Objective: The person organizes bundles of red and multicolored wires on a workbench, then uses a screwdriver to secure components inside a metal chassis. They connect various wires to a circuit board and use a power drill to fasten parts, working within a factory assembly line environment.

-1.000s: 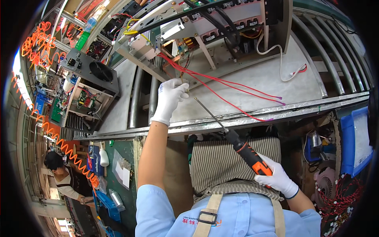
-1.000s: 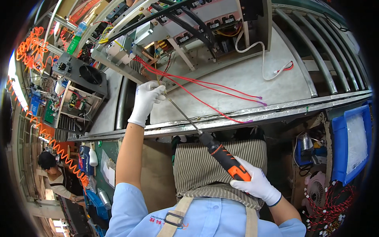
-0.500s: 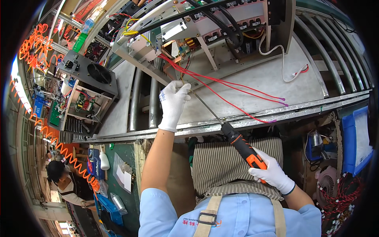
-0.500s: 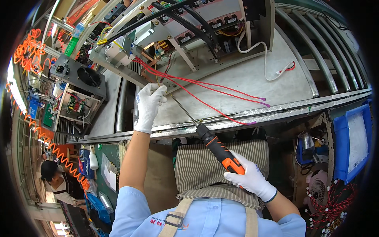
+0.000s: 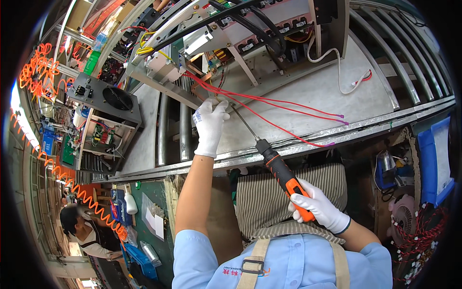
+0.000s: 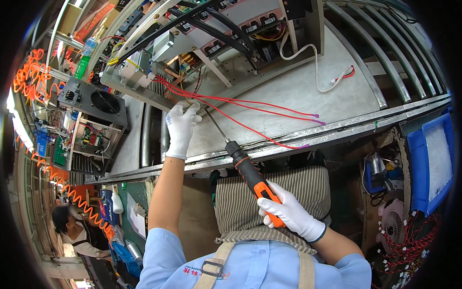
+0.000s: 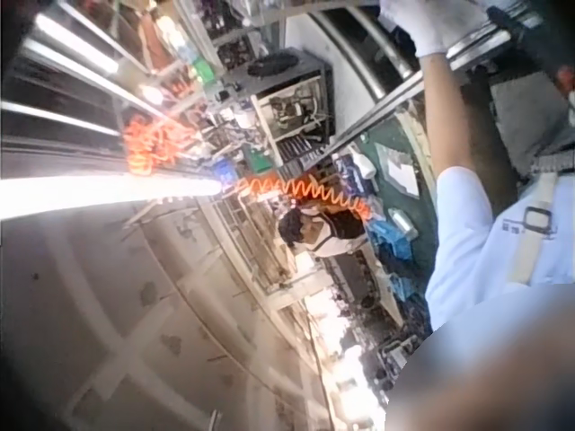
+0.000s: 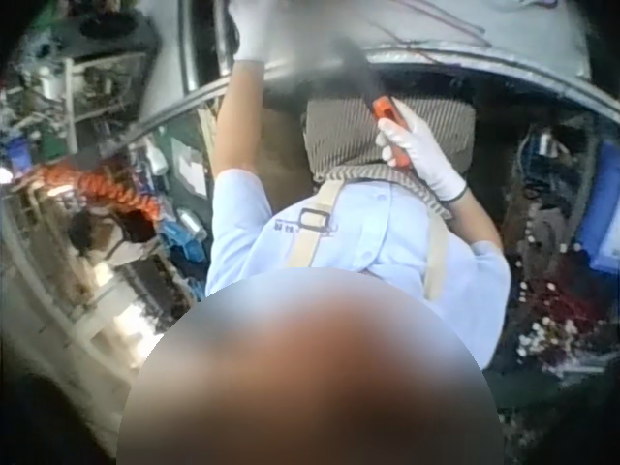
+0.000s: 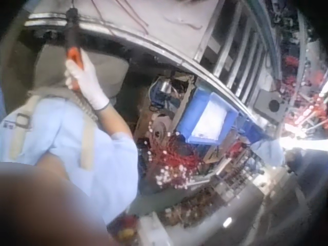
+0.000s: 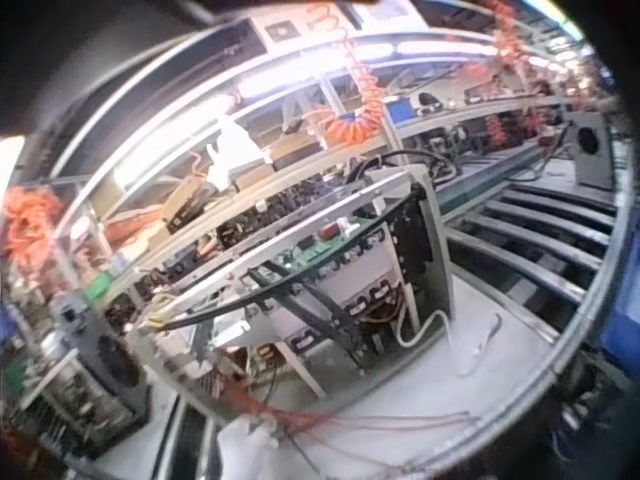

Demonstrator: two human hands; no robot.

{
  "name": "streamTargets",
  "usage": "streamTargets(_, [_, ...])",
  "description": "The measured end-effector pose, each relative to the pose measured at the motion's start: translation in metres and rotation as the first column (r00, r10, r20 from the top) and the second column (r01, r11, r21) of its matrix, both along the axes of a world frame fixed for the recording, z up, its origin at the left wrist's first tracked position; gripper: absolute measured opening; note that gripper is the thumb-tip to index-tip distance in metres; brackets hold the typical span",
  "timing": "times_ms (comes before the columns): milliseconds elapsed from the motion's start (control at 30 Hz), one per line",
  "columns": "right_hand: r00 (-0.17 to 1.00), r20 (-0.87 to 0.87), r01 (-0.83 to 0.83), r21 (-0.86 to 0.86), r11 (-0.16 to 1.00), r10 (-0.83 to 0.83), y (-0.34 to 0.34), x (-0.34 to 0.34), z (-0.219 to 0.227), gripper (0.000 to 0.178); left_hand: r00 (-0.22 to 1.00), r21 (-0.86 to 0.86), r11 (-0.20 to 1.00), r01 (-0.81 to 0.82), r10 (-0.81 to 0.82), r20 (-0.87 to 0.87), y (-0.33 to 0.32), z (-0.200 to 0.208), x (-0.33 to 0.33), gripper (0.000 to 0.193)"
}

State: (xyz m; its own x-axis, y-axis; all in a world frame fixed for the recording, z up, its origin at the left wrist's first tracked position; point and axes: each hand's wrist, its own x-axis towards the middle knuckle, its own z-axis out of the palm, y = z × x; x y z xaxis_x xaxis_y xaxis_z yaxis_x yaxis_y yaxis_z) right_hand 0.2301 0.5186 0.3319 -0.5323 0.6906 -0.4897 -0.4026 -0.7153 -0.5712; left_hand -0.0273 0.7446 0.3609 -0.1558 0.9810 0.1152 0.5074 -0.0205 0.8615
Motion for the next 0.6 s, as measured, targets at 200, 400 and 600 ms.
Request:
streamTargets(200, [0.998, -0.064, 0.003, -0.034, 0.999, -0.005, -0.007, -0.01, -0.001, 0.046, 1.0, -0.014, 1.0, 0.011, -0.011, 0.028, -0.001, 0.002, 0.002, 0.017])
streamTargets(400, [0.986, -0.163, 0.01, -0.055, 0.998, -0.019, -0.014, -0.021, -0.007, 0.044, 1.0, -0.017, 1.0, 0.016, -0.016, 0.019, 0.001, 0.002, 0.001, 0.019])
streamTargets(600, [0.99, -0.137, 0.018, -0.056, 0.998, -0.025, -0.014, -0.023, -0.006, 0.044, 0.998, -0.015, 0.999, 0.04, -0.039, 0.059, 0.003, -0.006, -0.002, 0.021])
